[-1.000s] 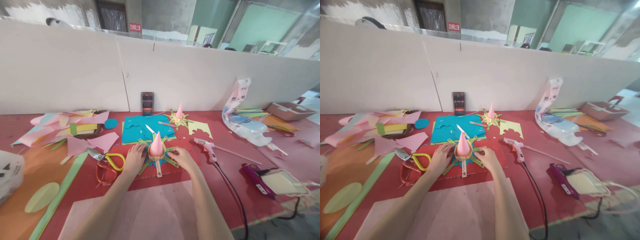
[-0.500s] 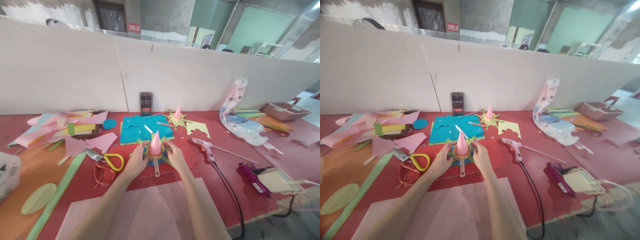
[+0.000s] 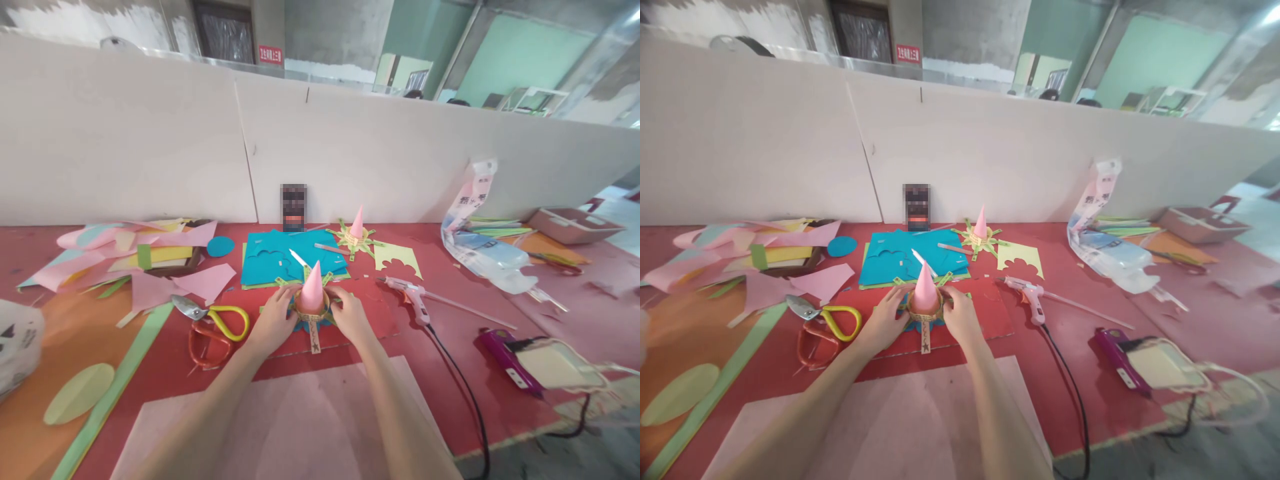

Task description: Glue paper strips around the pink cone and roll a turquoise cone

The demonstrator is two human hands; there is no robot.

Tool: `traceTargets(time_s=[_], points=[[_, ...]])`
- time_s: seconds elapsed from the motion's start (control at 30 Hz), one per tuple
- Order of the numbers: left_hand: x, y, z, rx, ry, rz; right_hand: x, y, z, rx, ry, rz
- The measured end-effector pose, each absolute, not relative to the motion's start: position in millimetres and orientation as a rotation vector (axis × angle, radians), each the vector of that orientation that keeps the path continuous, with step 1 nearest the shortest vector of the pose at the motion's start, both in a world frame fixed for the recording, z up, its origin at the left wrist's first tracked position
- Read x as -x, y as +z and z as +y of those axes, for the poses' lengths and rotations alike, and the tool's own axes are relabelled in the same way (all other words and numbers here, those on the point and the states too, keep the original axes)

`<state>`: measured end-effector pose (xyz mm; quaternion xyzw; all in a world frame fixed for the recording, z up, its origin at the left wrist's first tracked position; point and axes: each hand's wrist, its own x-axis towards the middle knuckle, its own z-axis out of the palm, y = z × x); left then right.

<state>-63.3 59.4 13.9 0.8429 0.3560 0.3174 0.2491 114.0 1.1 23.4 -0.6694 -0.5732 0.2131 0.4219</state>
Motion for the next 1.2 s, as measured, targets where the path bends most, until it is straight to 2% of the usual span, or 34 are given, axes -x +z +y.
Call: traceTargets(time_s=[0.37,1.2], points=[[65.9,15.6,55.6,-2.113,0.845,0.828,-119.7,16.0,1.9,1.695,0.512,-1.388],[61.0,9.6,56.9,-2.153,0.81,1.0,-112.6,18.2,3.3,1.715,0.474,-1.478]])
